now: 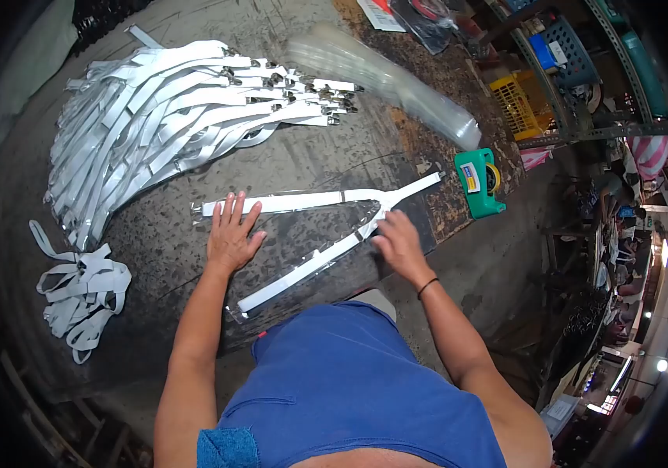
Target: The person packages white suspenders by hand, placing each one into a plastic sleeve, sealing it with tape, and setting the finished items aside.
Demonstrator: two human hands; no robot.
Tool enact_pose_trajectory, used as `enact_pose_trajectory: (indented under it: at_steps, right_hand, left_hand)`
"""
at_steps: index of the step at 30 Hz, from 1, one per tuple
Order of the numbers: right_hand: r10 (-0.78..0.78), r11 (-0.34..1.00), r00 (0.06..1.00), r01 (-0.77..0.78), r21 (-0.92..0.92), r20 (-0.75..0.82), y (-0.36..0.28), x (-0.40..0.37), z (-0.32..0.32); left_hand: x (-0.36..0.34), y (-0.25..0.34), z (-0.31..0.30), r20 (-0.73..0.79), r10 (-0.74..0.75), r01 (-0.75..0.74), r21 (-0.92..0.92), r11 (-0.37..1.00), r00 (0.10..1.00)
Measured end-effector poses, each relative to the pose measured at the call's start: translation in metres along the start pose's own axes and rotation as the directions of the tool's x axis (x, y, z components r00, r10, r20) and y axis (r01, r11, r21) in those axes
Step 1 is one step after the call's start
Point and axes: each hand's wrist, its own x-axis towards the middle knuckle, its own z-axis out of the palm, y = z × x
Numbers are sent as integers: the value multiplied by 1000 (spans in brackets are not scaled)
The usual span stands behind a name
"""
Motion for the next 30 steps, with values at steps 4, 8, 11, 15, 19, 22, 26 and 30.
enact_pose_trajectory:
  at_steps: [4, 8, 11, 15, 19, 22, 26, 30]
  right_hand:
    - [99, 990, 983, -112, -81, -155, 81, -14, -25]
    - [85, 992, 978, -101, -78, -189, 130, 3, -31]
    - [74, 993, 992, -82, -79, -103, 135, 20, -41]
    - [-143, 962, 990, 136, -235, -14, 94, 34, -41]
    - [-199, 914, 957, 259, -312, 211, 92, 24, -1]
    - [-143, 930, 939, 235, -281, 312, 92, 26, -6]
    - [-141, 965, 960, 188, -184, 244, 116, 38, -24]
    - [-147, 973, 989, 148, -179, 23, 173, 53, -42]
  left_hand:
    - [1, 3, -2, 50, -24, 23, 24, 999, 998]
    - [2, 7, -7, 86, -49, 38, 120, 992, 995]
    - [6, 14, -17, 135, -74, 44, 213, 976, 988]
    - [11, 30, -34, 193, -104, 44, 292, 955, 976]
    - [15, 72, -39, 33, -222, 206, 262, 943, 975]
    - [9, 107, -32, -260, -343, 372, 72, 925, 903]
    - [-19, 162, -19, -311, -398, 403, -49, 914, 863]
    - [-54, 198, -9, -285, -564, 501, -269, 823, 775]
